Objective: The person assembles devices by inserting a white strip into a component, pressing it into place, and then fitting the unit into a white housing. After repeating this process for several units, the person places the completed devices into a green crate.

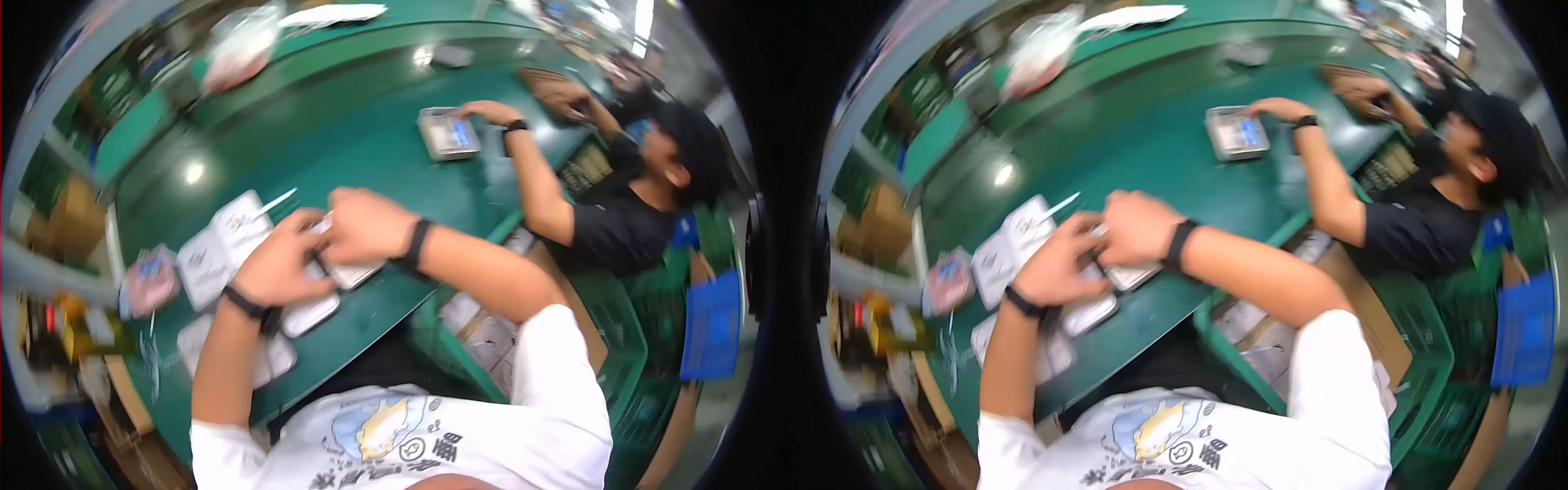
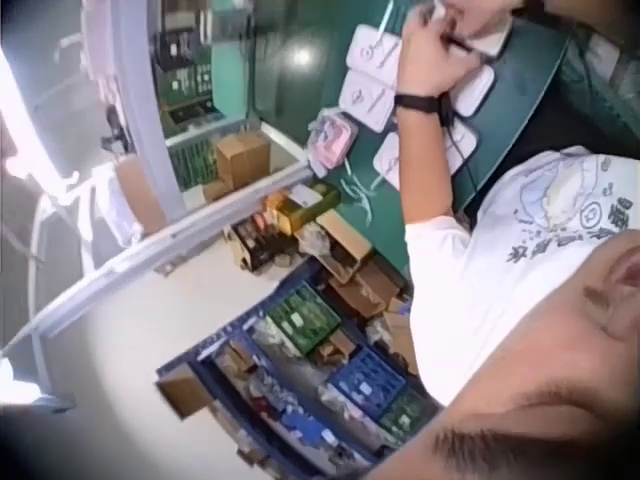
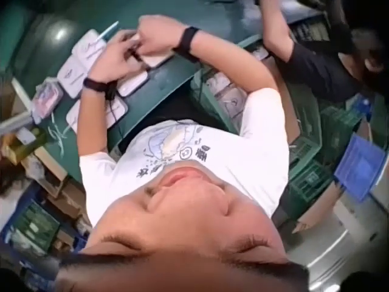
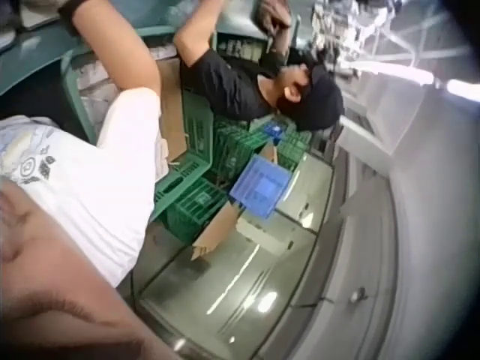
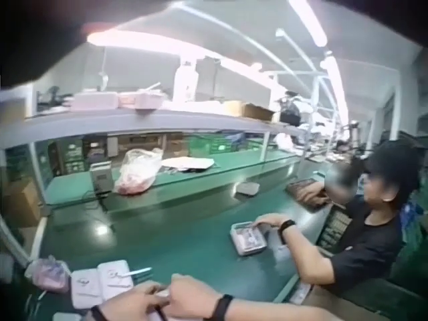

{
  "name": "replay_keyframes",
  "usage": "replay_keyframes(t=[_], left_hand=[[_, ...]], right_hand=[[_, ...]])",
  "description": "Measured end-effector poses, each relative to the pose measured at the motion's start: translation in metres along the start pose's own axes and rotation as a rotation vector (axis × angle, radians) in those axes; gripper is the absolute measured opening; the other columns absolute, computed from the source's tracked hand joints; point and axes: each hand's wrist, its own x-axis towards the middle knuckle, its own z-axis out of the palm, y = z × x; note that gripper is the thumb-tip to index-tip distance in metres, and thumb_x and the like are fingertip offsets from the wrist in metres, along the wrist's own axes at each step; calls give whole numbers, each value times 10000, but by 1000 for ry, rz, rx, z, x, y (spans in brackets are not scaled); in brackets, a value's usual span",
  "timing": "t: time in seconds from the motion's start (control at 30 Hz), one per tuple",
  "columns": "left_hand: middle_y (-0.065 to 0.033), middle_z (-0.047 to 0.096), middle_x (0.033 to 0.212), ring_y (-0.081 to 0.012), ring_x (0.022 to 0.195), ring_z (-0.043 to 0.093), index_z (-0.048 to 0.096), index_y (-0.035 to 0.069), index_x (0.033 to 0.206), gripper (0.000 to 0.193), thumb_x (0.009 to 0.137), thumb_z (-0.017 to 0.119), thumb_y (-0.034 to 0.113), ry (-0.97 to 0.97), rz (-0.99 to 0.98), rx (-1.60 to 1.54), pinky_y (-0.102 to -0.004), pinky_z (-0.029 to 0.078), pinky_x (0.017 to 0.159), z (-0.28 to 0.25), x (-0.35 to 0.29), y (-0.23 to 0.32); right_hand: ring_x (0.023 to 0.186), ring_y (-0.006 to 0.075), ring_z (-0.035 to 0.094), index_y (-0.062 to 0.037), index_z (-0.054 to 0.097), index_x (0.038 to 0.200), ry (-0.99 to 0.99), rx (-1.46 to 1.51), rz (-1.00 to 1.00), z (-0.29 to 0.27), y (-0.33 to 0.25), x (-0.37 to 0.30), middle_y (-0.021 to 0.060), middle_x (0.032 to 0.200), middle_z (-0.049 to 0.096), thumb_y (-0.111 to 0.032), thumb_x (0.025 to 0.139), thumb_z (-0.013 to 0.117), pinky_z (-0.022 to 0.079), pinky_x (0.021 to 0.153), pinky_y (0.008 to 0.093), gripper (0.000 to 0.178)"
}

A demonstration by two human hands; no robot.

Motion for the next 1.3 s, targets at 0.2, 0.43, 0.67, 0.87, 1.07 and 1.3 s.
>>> replay_keyframes(t=[0.2,0.43,0.67,0.87,1.07,1.3], left_hand=[[-272,609,1559,-453,1433,617,794,25,1367,727,751,985,360,-68,-191,54,-506,546,1191,8,-19,15],[-314,583,1611,-470,1456,604,755,8,1425,832,756,990,443,-127,-245,253,-528,526,1215,8,-33,27],[-275,497,1735,-468,1574,502,507,-3,1660,998,900,906,506,105,-165,423,-557,437,1300,34,-2,50],[-268,477,1758,-462,1593,492,495,-1,1669,1000,901,914,484,98,-267,592,-598,433,1293,62,-32,47],[-253,474,1769,-443,1598,499,498,2,1679,1005,898,924,471,100,-273,600,-593,435,1290,71,-38,49],[-245,495,1759,-434,1602,502,513,6,1672,1006,883,936,466,117,-251,581,-578,435,1286,63,-39,45]], right_hand=[[692,443,750,-11,819,760,-287,154,-11,8,-3,19,240,749,757,-403,682,902,634,664,507,408],[1121,470,802,-67,898,993,-149,180,194,16,-29,-1,244,1119,838,-250,748,878,634,990,604,307],[666,334,695,-24,800,738,-211,281,53,-37,22,7,201,747,718,-236,763,899,578,671,464,236],[904,270,713,-15,820,827,-372,451,-81,-30,36,15,122,958,706,-186,787,914,582,795,386,199],[929,275,717,-16,814,815,-331,392,-75,-18,27,2,116,957,710,-197,773,924,582,811,386,216],[902,281,723,-11,817,801,-349,310,-32,-19,17,6,143,952,718,-207,756,920,588,794,403,226]])
